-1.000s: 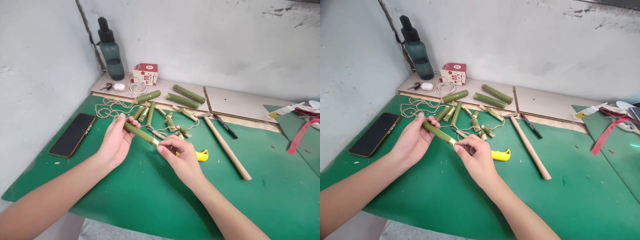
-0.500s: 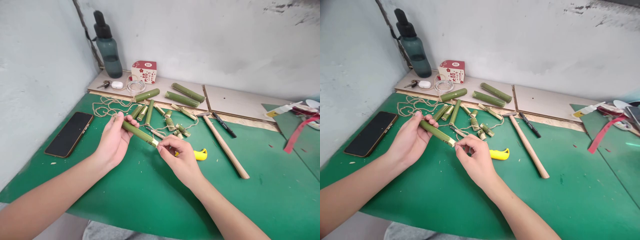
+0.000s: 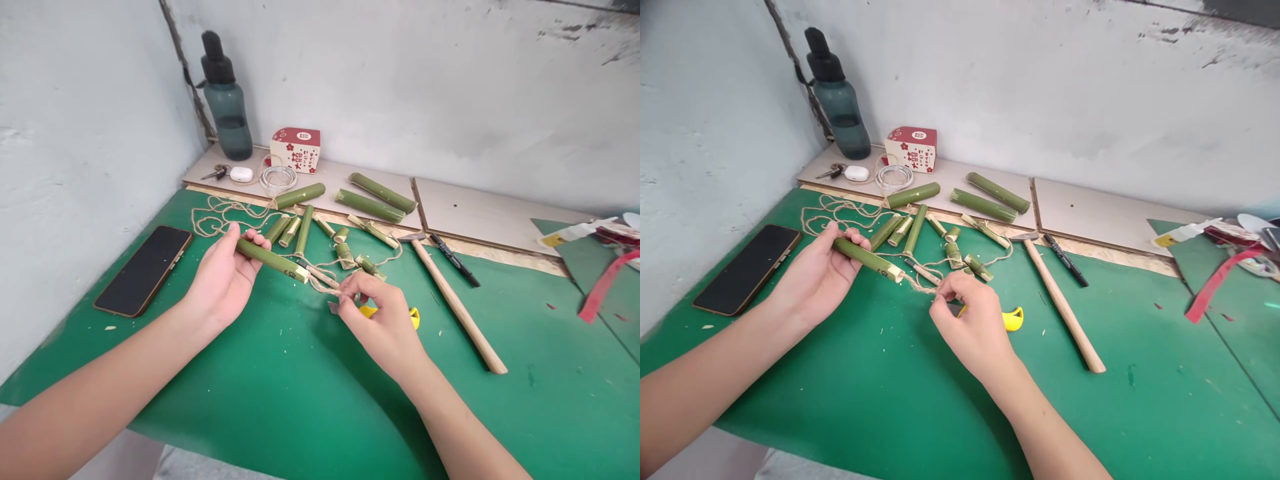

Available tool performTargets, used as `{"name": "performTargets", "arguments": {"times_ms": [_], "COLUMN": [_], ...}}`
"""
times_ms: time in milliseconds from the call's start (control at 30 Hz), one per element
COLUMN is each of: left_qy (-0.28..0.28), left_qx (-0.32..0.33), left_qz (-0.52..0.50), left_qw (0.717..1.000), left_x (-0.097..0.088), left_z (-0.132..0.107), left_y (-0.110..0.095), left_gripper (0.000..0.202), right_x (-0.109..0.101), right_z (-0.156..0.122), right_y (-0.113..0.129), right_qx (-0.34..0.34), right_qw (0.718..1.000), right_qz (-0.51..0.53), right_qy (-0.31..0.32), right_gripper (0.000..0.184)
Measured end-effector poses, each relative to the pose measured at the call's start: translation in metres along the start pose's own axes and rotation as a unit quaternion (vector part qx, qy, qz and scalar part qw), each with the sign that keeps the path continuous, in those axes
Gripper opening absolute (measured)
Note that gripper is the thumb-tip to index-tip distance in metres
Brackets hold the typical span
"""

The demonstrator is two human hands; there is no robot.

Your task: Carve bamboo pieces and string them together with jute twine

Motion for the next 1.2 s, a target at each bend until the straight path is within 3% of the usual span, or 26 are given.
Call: {"name": "performTargets", "arguments": {"times_ms": [67,133,267,433,600,800,933,1000,1067,1100,1133,1200], "left_qy": [0.001,0.003,-0.002,-0.006,0.042,0.167,0.122,0.081,0.065,0.073,0.097,0.186], "left_qx": [0.006,0.009,0.007,0.01,0.037,-0.005,-0.018,0.023,0.128,0.201,0.279,0.404], "left_qz": [-0.002,-0.001,-0.007,0.002,0.023,0.104,0.129,0.129,0.147,0.175,0.223,0.366], "left_qw": [1.0,1.0,1.0,1.0,0.998,0.98,0.984,0.988,0.979,0.961,0.929,0.817], "left_x": [0.0,0.0,0.001,0.002,0.002,0.004,0.004,0.002,-0.001,-0.003,-0.004,-0.005], "left_z": [-0.001,-0.002,-0.003,-0.006,-0.018,-0.031,-0.03,-0.027,-0.025,-0.025,-0.025,-0.027], "left_y": [0.0,0.001,0.004,0.006,0.015,0.021,0.021,0.02,0.016,0.013,0.009,0.003], "left_gripper": [0.033,0.031,0.026,0.023,0.019,0.017,0.026,0.027,0.027,0.026,0.024,0.02], "right_x": [-0.001,-0.001,-0.001,0.013,0.03,0.015,-0.001,-0.004,-0.003,0.0,0.003,0.011], "right_z": [0.0,-0.001,-0.004,-0.009,-0.013,-0.004,0.006,0.008,0.008,0.007,0.005,0.0], "right_y": [-0.002,-0.003,-0.001,-0.002,-0.007,-0.006,-0.008,-0.01,-0.013,-0.013,-0.014,-0.012], "right_qx": [-0.001,-0.006,-0.017,0.05,0.111,0.117,0.105,0.096,0.104,0.113,0.12,0.116], "right_qw": [0.998,0.997,0.998,0.986,0.97,0.961,0.961,0.963,0.967,0.969,0.971,0.977], "right_qz": [-0.06,-0.075,-0.012,0.157,0.205,0.247,0.235,0.224,0.206,0.197,0.19,0.174], "right_qy": [0.016,-0.007,-0.051,0.026,0.062,-0.041,-0.105,-0.118,-0.113,-0.1,-0.082,-0.034], "right_gripper": [0.011,0.019,0.032,0.037,0.045,0.03,0.027,0.029,0.032,0.033,0.034,0.033]}}
Point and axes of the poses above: each hand's wrist, its own z-axis towards the middle knuckle, its own x-axis out of the palm, y = z × x, the point moved 1 cm from there along z, towards the middle knuckle, and after that the axes turned 9 degrees about z, right-handed, at the moved point
